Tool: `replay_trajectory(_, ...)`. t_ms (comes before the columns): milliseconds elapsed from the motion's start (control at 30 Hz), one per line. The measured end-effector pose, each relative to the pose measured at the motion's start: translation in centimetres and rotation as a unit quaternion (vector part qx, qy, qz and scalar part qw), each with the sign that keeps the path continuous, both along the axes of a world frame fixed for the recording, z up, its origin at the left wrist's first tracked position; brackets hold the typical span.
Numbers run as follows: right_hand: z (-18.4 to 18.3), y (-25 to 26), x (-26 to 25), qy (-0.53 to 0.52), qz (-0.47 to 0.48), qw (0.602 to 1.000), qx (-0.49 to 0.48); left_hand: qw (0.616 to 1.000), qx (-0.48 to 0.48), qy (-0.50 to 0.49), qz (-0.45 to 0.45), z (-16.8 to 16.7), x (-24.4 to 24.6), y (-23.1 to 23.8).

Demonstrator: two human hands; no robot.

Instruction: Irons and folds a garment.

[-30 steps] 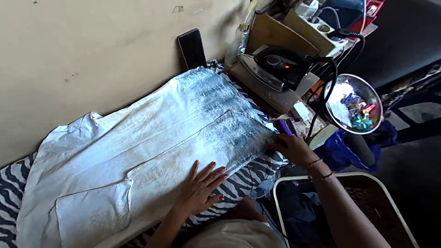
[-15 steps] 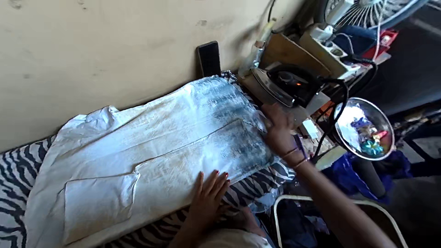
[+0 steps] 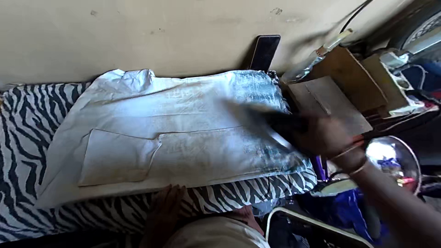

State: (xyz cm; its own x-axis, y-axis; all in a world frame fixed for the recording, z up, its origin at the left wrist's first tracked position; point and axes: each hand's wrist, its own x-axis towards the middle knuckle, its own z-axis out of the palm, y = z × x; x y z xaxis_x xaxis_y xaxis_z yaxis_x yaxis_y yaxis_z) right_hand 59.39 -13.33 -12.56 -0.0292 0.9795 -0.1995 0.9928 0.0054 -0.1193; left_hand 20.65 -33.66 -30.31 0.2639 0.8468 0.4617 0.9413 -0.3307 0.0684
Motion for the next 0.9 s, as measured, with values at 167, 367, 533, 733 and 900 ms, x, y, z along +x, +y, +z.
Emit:
replay_trajectory(167,-5.3,-11.1,-11.1,0.015,0.118,0.984,-0.134,0.999,0.002,-0.034,-0.025,-1.3,-0.4,1.4)
replay_trajectory(367,-4.6,-8.7,-10.2,0.002,-0.101,0.986,-0.135,0.997,-0.013,-0.073,0.009,-0.8,-4.0,0.3)
replay_trajectory(533,-4.4,-11.2,-16.3,0.015,-0.026,0.990,-0.140,0.989,-0.035,-0.137,0.044,1.4,-4.4,0.2)
replay_trajectory(733,-4.9,-11.3,-21.2,0.028,-0.028,0.991,-0.128,0.976,0.014,-0.215,0.039,5.2,-4.7,2.0)
replay_trajectory(900,-4.3,-9.6,-21.9,0.033,-0.092,0.982,-0.164,0.967,0.004,-0.254,-0.006,4.9,-1.2,4.9)
